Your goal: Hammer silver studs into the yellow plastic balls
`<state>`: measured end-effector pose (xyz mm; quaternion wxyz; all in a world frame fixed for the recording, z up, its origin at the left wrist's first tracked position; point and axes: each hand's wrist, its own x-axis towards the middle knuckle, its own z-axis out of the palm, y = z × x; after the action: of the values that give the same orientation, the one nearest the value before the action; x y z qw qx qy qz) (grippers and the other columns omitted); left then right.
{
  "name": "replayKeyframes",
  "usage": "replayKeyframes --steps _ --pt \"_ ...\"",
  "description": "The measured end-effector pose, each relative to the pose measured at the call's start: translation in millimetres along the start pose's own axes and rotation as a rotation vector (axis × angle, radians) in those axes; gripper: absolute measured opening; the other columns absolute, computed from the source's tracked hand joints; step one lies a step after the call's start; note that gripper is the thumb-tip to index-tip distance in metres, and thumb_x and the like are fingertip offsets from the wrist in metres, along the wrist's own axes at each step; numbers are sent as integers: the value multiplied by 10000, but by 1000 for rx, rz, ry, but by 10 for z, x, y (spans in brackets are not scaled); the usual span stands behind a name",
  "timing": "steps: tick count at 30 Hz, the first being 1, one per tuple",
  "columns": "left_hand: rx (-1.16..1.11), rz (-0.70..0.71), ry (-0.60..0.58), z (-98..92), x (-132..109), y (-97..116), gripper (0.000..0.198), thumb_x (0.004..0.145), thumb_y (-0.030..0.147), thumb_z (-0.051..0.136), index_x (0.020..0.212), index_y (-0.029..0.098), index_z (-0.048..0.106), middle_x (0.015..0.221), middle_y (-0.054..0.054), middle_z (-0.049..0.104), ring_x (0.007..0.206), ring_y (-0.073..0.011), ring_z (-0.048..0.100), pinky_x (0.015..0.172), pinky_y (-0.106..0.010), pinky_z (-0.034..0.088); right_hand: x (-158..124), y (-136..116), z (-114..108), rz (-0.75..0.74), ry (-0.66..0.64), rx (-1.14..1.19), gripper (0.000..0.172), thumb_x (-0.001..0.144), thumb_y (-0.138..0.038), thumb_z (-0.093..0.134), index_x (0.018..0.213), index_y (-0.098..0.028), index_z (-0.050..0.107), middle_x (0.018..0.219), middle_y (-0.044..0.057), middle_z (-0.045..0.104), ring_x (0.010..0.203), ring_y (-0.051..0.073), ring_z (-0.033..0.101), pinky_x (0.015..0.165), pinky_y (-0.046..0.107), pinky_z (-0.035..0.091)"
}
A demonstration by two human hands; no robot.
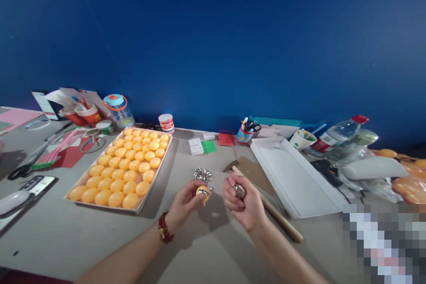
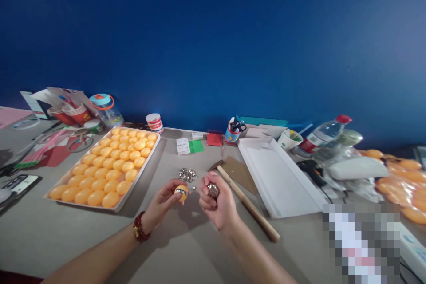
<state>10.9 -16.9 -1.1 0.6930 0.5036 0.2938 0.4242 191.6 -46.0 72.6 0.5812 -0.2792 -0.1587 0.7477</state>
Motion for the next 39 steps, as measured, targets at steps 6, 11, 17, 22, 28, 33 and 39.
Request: replayKeyframes --steps 6,11,17,22,28,33,39 --pt "-11 1 -13 -28 18 -53 330 807 375 689 1052 162 628 922 -72 662 756 -151 581 658 -266 514 54 2 -32 5 53 -27 241 774 -266 699 643 -176 518 563 -58 515 372 22 326 307 112 268" --pt "-23 14 -26 -27 37 -62 346 794 394 700 1039 159 633 892 -69 664 723 -144 577 631 -259 503 124 -28 -69 -20 181 30 227 748 -292 776 713 -188 577 690 -17 593 560 76 538 371 116 403" --pt "-22 13 6 12 38 -12 373 759 424 727 1005 157 643 850 -60 670 660 -124 564 595 -240 476 208 -20 -170 -2 145 58 524 791 -467 699 474 -174 402 421 -65 377 360 37 291 261 108 168" --pt "-20 13 3 16 36 -6 372 757 420 729 1003 155 643 847 -56 665 647 -115 560 590 -234 468 205 -9 -190 -46 127 0 488 772 -336 710 444 -178 386 395 -61 381 346 40 254 260 121 127" --pt "-13 10 -3 3 39 -27 375 758 423 726 1002 153 635 831 -52 652 639 -108 548 579 -225 461 193 -16 -192 -69 145 -31 468 760 -334 711 436 -181 409 389 -48 411 339 46 274 250 122 153" --pt "19 -8 20 14 39 -8 382 735 432 738 981 157 642 793 -30 627 624 -106 536 565 -219 451 221 -78 -210 4 216 67 302 819 -284 642 560 -175 532 517 -11 556 437 85 506 344 151 437" --pt "30 -15 26 24 30 10 374 736 436 733 977 164 645 804 -36 637 649 -120 539 580 -232 464 214 -131 -229 -37 232 83 156 788 -79 602 923 -150 635 867 79 711 865 192 699 818 323 598"
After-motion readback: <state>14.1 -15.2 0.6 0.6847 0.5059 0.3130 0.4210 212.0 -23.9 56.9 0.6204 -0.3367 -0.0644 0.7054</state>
